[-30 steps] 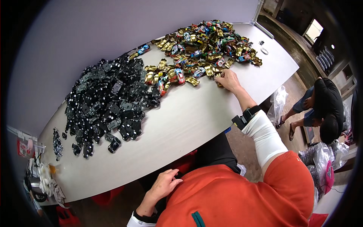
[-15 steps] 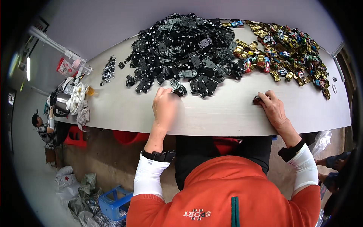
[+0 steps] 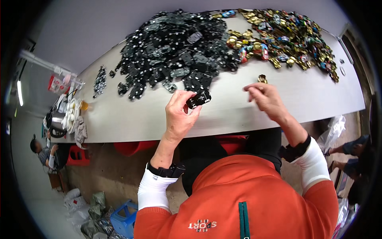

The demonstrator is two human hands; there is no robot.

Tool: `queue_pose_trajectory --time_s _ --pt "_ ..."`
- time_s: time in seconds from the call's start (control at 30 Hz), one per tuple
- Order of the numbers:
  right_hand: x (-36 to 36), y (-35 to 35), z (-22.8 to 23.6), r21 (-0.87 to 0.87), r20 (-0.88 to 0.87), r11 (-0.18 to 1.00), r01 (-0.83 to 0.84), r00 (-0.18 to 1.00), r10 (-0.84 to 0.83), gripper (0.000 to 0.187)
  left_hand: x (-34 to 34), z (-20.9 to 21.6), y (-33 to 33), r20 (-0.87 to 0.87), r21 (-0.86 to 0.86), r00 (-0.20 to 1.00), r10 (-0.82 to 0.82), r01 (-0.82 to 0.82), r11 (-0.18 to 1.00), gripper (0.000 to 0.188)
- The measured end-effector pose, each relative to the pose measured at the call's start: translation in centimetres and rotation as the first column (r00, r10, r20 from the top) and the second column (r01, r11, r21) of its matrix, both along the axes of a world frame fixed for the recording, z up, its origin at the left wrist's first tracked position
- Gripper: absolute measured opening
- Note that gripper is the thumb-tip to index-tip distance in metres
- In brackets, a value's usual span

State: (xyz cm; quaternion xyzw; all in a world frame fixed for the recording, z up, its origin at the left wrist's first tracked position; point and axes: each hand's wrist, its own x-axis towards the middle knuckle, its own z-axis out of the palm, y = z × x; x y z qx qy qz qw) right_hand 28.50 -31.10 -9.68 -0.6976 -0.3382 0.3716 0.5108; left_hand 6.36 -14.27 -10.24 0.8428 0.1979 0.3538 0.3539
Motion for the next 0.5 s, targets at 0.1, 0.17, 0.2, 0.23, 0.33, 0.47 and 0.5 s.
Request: queue_pose_trajectory --time_s 0.1,0.17,0.2,0.23,0.33,0.47,0.5 --pt "-3.6 1.4 -0.2 0.101 -0.256 0.980 -0.172 0.947 0.193 0.021 2.1 0.4 -4.4 0.032 -0.096 0.999 -0.035 0.038 0.995 0.030" --pt "-3.2 1.6 -0.4 0.114 -0.194 0.966 -0.232 0.948 0.251 0.015 2.2 -1.1 -5.6 0.072 -0.214 0.994 -0.084 0.097 0.972 0.029" --pt "-2.8 1.4 -0.1 0.130 -0.149 0.956 -0.263 0.948 0.281 0.012 1.7 -1.8 -5.5 0.035 -0.314 0.985 -0.168 0.170 0.934 0.027" --pt "-2.5 1.2 -0.6 0.169 -0.080 0.938 -0.302 0.945 0.318 0.011 0.9 -1.8 -5.4 0.075 -0.664 0.969 -0.234 0.223 0.713 0.027" --pt "-2.6 0.5 -0.1 0.166 0.111 0.882 -0.442 0.897 0.428 0.009 -0.1 -2.5 -4.9 0.255 -0.967 0.926 -0.279 0.244 -0.073 0.030" --pt "-4.0 0.7 0.6 0.160 0.253 0.809 -0.565 0.816 0.520 0.009 -0.1 -3.0 -5.4 0.374 -0.927 0.842 -0.389 0.328 -0.181 0.036" --pt "-3.9 0.9 0.3 0.163 0.272 0.814 -0.558 0.818 0.506 0.011 -0.1 -3.0 -5.2 0.410 -0.907 0.840 -0.356 0.336 -0.253 0.038"
